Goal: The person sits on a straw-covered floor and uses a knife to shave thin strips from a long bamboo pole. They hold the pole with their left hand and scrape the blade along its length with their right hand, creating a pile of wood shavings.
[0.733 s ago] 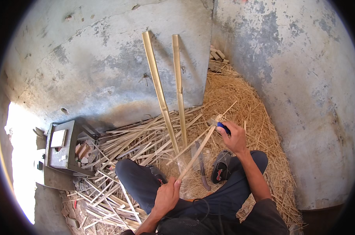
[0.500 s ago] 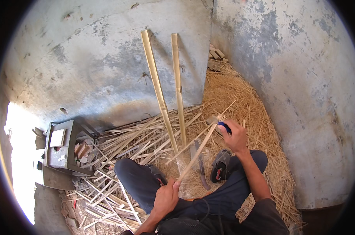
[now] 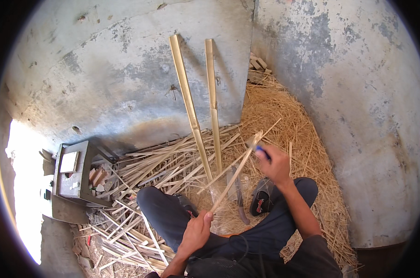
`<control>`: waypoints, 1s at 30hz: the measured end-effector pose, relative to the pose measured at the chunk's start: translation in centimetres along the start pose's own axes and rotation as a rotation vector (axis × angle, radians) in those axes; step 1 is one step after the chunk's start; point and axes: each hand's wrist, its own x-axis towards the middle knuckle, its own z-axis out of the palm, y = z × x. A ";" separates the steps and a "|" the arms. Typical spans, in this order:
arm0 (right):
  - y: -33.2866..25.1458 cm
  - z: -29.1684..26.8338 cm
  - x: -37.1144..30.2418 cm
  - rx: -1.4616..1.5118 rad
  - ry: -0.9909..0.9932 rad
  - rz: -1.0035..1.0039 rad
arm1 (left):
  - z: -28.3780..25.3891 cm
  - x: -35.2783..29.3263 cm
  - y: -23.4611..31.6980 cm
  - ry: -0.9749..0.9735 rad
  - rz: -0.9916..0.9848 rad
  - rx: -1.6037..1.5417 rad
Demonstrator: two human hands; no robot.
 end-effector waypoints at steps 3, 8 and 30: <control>0.6 -0.5 0.8 0.043 0.045 0.070 | -0.5 0.1 -0.4 -0.096 -0.064 -0.144; 2.5 -0.6 0.7 0.733 -0.192 0.470 | -0.3 0.2 -1.9 -0.269 -0.215 -0.580; -8.1 0.3 -6.0 0.144 -0.210 -0.198 | 0.0 2.9 1.8 -0.146 -0.133 -0.611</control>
